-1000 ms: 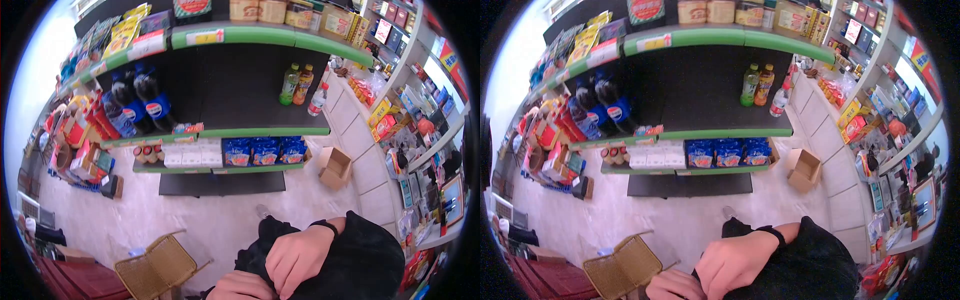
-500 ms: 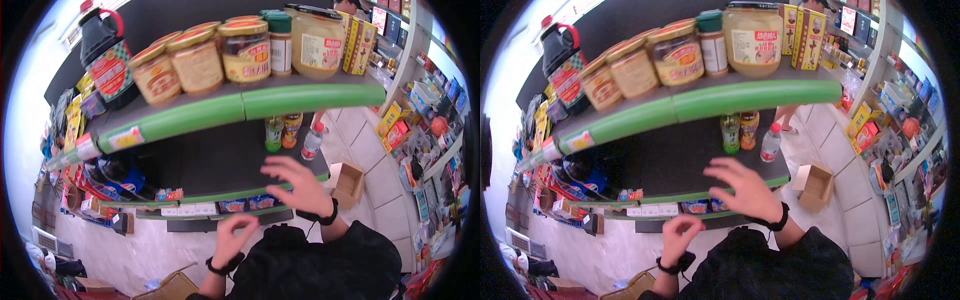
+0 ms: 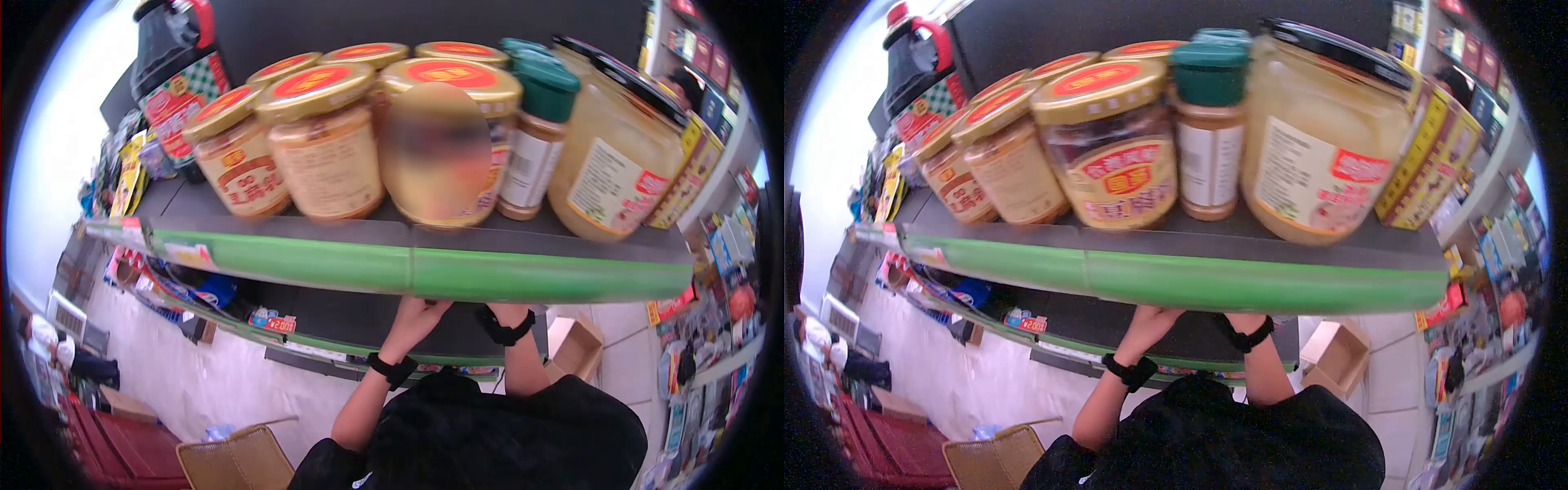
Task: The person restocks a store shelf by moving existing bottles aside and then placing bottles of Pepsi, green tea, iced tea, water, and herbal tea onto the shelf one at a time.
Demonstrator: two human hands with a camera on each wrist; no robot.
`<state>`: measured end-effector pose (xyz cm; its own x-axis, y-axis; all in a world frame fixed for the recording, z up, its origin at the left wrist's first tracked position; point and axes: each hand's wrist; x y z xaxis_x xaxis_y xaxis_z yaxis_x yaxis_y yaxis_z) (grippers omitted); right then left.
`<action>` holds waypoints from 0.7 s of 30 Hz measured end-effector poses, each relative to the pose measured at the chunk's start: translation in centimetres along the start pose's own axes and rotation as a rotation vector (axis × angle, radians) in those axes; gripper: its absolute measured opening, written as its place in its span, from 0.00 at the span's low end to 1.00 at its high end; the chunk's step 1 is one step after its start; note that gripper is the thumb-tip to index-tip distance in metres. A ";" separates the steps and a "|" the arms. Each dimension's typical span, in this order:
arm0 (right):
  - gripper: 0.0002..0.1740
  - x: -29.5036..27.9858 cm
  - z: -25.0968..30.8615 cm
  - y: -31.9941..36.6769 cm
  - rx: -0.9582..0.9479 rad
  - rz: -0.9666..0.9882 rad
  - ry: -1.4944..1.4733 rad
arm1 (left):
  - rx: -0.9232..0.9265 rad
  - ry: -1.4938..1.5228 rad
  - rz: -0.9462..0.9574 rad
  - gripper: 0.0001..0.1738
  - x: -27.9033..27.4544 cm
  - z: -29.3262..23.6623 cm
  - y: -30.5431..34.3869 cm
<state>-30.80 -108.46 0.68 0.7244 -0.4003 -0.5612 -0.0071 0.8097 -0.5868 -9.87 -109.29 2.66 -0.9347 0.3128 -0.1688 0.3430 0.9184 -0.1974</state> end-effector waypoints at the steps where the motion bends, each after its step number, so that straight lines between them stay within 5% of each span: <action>1: 0.19 0.5 -0.2 0.0 -0.010 0.029 0.007 | -0.024 -0.011 -0.016 0.18 0.1 0.5 0.1; 3: 0.19 1.8 0.5 -0.9 -0.066 0.132 0.116 | -0.073 -0.032 -0.073 0.18 0.5 2.0 0.4; 5: 0.17 1.8 5.8 -3.0 -0.234 0.066 0.165 | -0.046 0.048 -0.134 0.35 0.3 2.5 1.4; 7: 0.18 1.6 10.1 -3.6 -0.329 0.004 0.137 | -0.061 -0.006 -0.273 0.37 -0.5 2.3 3.2; 11: 0.20 1.3 17.7 -1.7 -0.283 0.139 -0.315 | 0.062 -0.249 -0.481 0.42 -3.6 0.5 9.9; 15: 0.19 3.3 25.1 2.1 -0.636 0.225 -0.540 | 0.060 -0.402 -0.702 0.40 -7.2 -0.8 21.7; 21: 0.20 7.8 37.1 12.9 -0.790 0.747 -0.966 | -0.198 -0.558 -1.044 0.37 -8.3 -2.2 45.0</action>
Point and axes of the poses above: each hand's wrist, its own y-axis away from the middle knuckle, its own x-axis out of the palm, z = x × y, and after that the axes turned 3 degrees about -x, right-handed
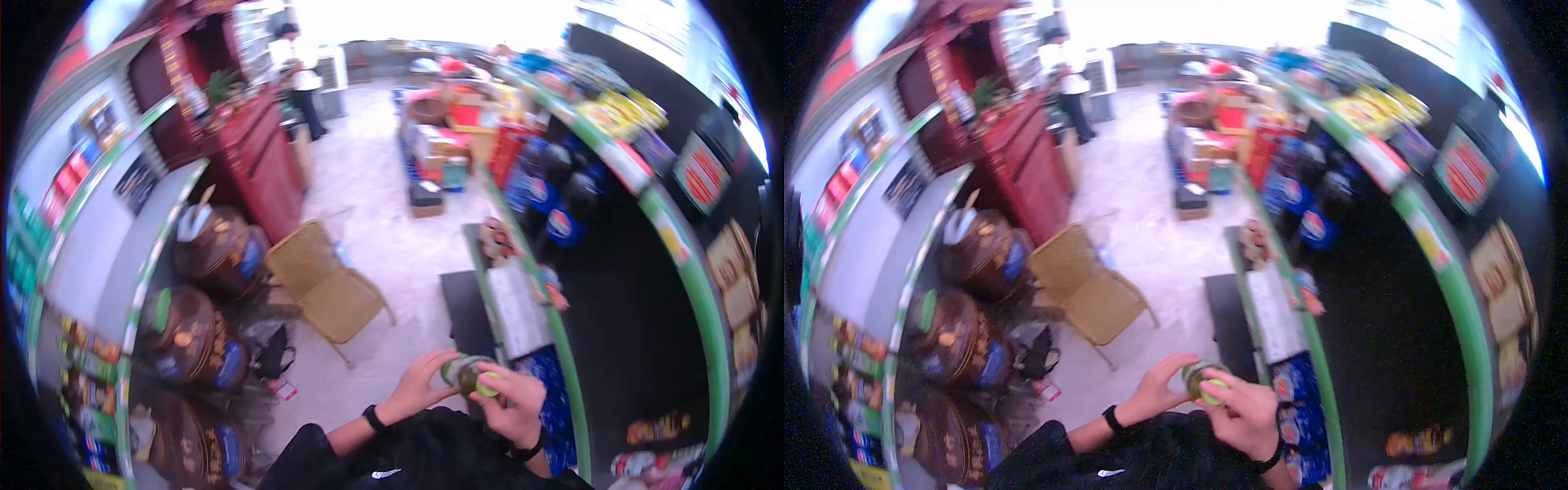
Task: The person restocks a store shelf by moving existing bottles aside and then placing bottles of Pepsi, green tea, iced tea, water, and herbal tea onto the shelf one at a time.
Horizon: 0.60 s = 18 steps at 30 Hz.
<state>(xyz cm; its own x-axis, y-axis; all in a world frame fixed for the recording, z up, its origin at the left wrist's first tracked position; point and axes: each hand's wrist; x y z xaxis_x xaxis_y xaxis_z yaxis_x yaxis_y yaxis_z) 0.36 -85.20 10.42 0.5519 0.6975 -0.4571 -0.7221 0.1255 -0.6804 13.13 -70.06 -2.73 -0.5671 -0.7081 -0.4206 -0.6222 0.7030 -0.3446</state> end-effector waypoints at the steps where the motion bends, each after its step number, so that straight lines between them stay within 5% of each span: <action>1: 0.19 3.1 0.5 -0.7 -0.011 0.069 -0.096 | -0.042 -0.057 -0.062 0.36 -3.0 0.9 2.5; 8: 0.19 22.7 4.7 -3.9 -0.193 0.525 -0.583 | -0.428 -0.351 -0.535 0.33 -16.0 1.9 20.0; 10: 0.19 27.0 6.2 -5.1 -0.260 0.668 -0.680 | -0.553 -0.380 -0.678 0.33 -16.7 1.5 24.0; 15: 0.39 35.8 10.6 -7.8 -0.245 1.185 -0.771 | -0.896 -0.337 -0.980 0.34 -16.1 1.3 29.9; 18: 0.44 42.8 11.1 -7.8 -0.383 1.353 -0.893 | -0.959 -0.292 -1.138 0.32 -16.5 2.6 32.0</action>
Point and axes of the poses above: each hand's wrist, its own y-axis away from the middle knuckle, its own x-axis out of the palm, z = x × y, and after that the axes turned 3 degrees about -x, right-handed
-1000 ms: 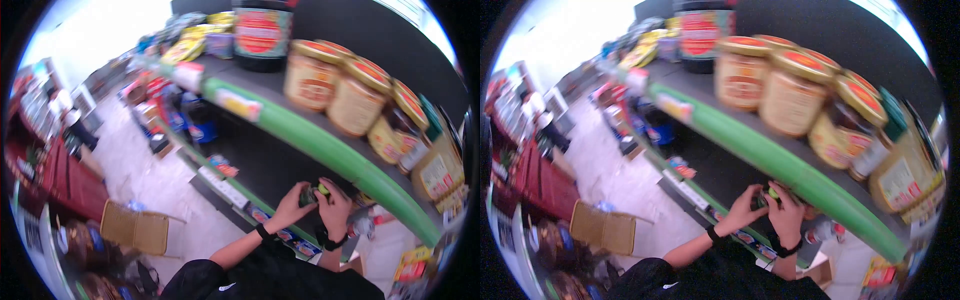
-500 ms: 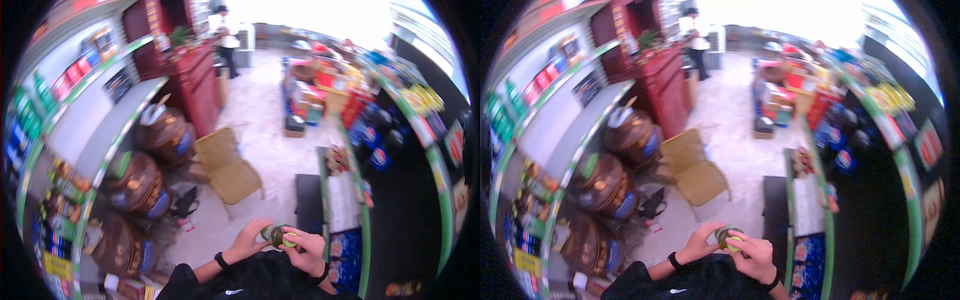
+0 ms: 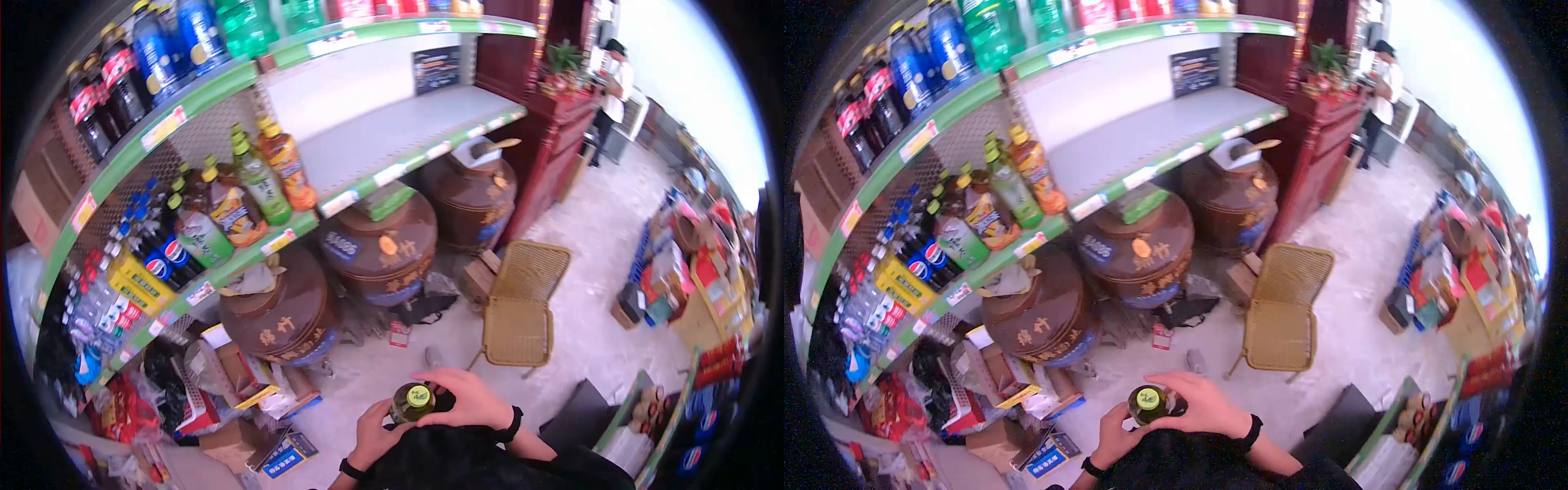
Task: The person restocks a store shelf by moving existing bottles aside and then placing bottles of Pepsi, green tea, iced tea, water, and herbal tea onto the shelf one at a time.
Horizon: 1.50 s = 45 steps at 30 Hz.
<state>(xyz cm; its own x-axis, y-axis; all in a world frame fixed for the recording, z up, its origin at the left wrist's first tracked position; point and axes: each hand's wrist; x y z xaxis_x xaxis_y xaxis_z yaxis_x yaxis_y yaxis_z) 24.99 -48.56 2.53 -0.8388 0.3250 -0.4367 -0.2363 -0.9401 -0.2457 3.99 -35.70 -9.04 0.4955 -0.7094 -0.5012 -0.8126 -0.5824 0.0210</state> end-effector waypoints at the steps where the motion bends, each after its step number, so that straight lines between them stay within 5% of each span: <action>1: 0.45 0.0 -1.5 -1.6 -0.026 0.071 0.010 | -0.007 -0.026 -0.045 0.31 -0.4 0.0 -0.8; 7: 0.39 -1.7 -8.0 -11.0 0.011 0.206 -0.066 | 0.068 -0.020 -0.198 0.31 -2.6 -0.9 -11.0; 14: 0.38 -10.2 -11.4 -25.3 -0.311 -0.023 -0.010 | 0.259 -0.259 -0.417 0.34 -7.9 -8.2 -28.5; 18: 0.42 -13.0 -12.1 -33.2 -0.508 -0.142 -0.063 | 0.325 -0.250 -0.704 0.33 -9.8 -11.2 -35.5; 21: 0.40 -13.3 -12.3 -38.0 -0.431 -0.169 -0.161 | 0.320 -0.197 -0.877 0.30 -10.2 -10.2 -39.3; 35: 0.35 -9.7 -14.5 -48.9 -0.443 -0.080 -0.154 | 0.020 -0.358 -0.922 0.42 -10.1 -9.6 -42.5; 45: 0.38 -9.1 -13.5 -52.0 -0.382 -0.044 0.141 | 0.033 -0.416 -0.859 0.36 -10.7 -9.9 -44.0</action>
Point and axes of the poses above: each hand's wrist, its own y-axis away from the middle knuckle, its own x-axis out of the palm, z = x × y, and after that the axes turned 3 degrees about -x, right-handed
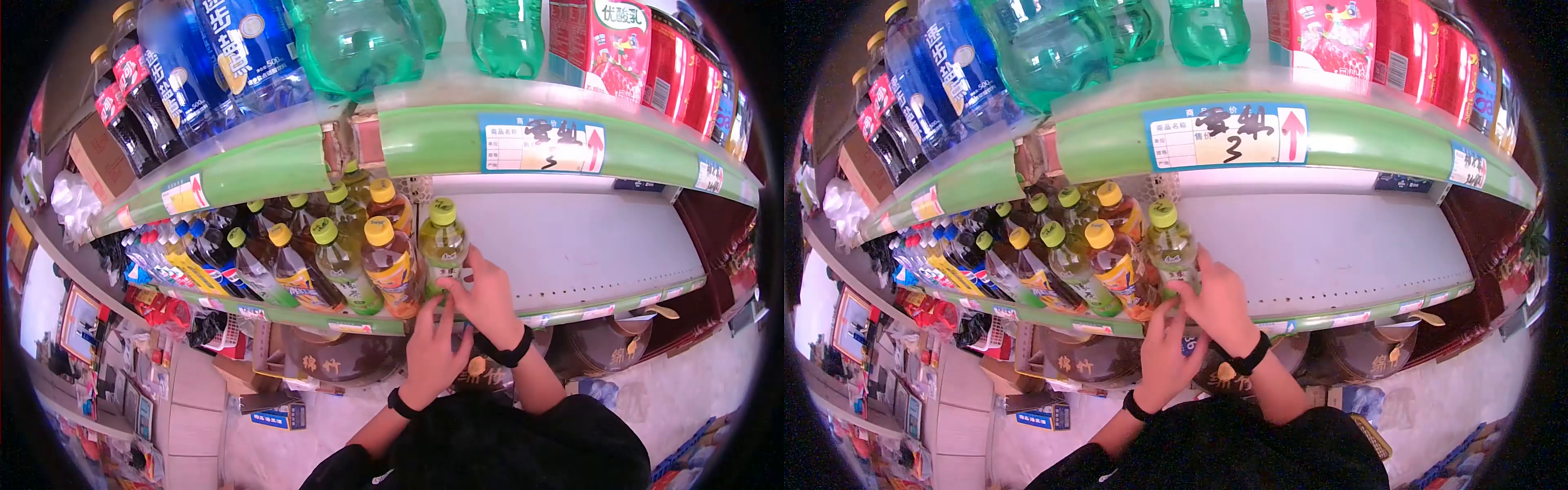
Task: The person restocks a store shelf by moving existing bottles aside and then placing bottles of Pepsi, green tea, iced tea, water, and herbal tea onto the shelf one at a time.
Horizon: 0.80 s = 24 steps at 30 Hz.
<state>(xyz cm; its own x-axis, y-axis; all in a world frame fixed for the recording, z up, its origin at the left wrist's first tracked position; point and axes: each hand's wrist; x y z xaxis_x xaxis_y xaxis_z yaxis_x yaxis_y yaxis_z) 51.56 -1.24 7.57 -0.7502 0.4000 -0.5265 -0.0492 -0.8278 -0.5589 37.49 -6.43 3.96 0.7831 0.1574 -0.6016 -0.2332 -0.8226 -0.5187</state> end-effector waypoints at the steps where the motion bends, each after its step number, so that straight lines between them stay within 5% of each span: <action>1: 0.36 -0.1 -0.1 -0.3 0.025 0.008 0.018 | 0.007 -0.027 0.030 0.35 -0.1 -0.2 -0.3; 17: 0.29 1.2 -4.1 0.7 0.048 0.016 -0.131 | 0.187 -0.062 0.010 0.19 2.3 0.5 -0.1; 20: 0.27 1.4 -3.0 1.7 0.251 0.061 -0.366 | 0.179 0.122 -0.028 0.19 1.8 1.2 2.1; 24: 0.33 3.2 -7.4 2.6 0.186 -0.005 -0.118 | 0.100 0.169 -0.014 0.15 0.4 2.6 7.4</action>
<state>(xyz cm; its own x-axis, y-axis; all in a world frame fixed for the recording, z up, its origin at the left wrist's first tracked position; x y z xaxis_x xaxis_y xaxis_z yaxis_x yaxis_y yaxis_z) 53.95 0.77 -0.31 -0.8209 0.3645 -0.4396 -0.1658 -0.8888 -0.4274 34.61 -10.99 -1.70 0.8706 0.0675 -0.4874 -0.2707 -0.7615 -0.5890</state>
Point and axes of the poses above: each hand's wrist, its own y-axis away from the middle knuckle, its own x-axis out of the palm, z = x × y, and after that the axes turned 3 degrees about -x, right-handed
